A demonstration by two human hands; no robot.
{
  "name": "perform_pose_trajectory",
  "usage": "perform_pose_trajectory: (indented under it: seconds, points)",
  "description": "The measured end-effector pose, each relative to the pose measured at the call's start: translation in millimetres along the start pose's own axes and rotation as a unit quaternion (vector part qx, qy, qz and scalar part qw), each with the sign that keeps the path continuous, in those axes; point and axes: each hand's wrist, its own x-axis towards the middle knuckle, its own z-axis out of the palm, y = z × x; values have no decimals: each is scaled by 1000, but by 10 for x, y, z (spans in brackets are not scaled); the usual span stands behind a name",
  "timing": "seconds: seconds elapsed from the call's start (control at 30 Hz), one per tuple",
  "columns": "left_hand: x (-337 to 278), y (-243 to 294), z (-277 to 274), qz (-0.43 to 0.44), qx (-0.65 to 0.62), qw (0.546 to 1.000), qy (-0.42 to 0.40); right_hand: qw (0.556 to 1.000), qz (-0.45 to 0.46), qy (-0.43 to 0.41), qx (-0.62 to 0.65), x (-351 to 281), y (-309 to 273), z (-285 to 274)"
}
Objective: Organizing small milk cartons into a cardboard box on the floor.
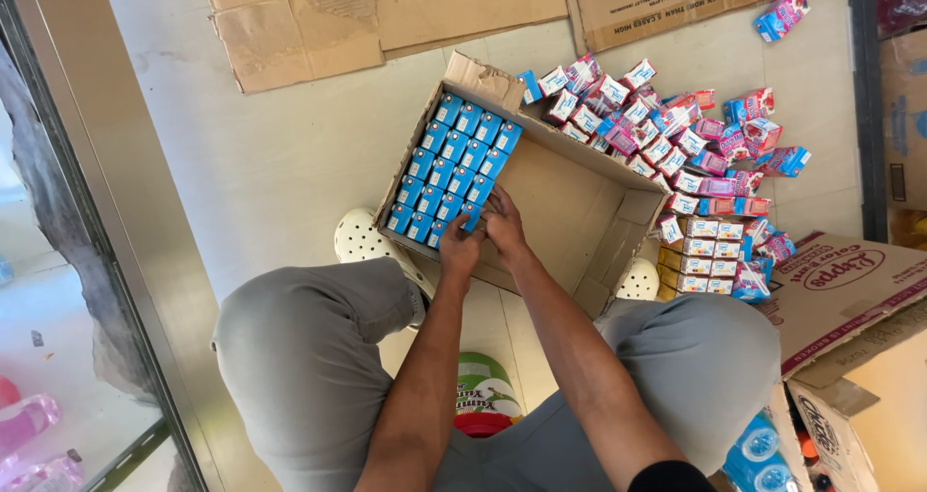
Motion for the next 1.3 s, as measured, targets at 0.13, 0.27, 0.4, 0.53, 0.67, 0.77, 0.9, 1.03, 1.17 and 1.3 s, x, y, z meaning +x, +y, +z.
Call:
perform_pose_trajectory:
  seconds: [0.13, 0.27, 0.4, 0.53, 0.67, 0.77, 0.9, 1.03, 1.17, 1.3]
  points:
    - [-4, -8, 8, -4, 9, 1000, 5, 1000, -1, 3, -4, -26, -16, 5]
    - [14, 4, 21, 12, 11, 1000, 14, 1000, 9, 8, 0, -18, -24, 13]
    - [-32, -26, 15, 10, 24, 999, 21, 997, 51, 40, -44, 0, -16, -25]
    - [43, -166, 32, 62, 9, 998, 23, 998, 41, 53, -13, 130, 200, -192]
    - [113, -349, 13, 105, 114, 985, 71, 968, -55, 194, -146, 211, 276, -463]
    - [140, -473, 41, 145, 138, 976, 87, 937, -71, 278, -199, -71, -82, -648]
    - [27, -501, 133, 193, 230, 949, 93, 854, -95, 426, -283, -446, -379, -903]
    - [-346, -392, 272, 188, 246, 949, 53, 818, -101, 476, -308, -810, -497, -1248]
    - [-552, -335, 398, 161, 289, 944, -4, 810, 30, 521, -268, -1170, -649, -1430]
    - [-715, -303, 457, 150, 301, 941, -27, 931, -7, 365, -20, -454, 512, -2249]
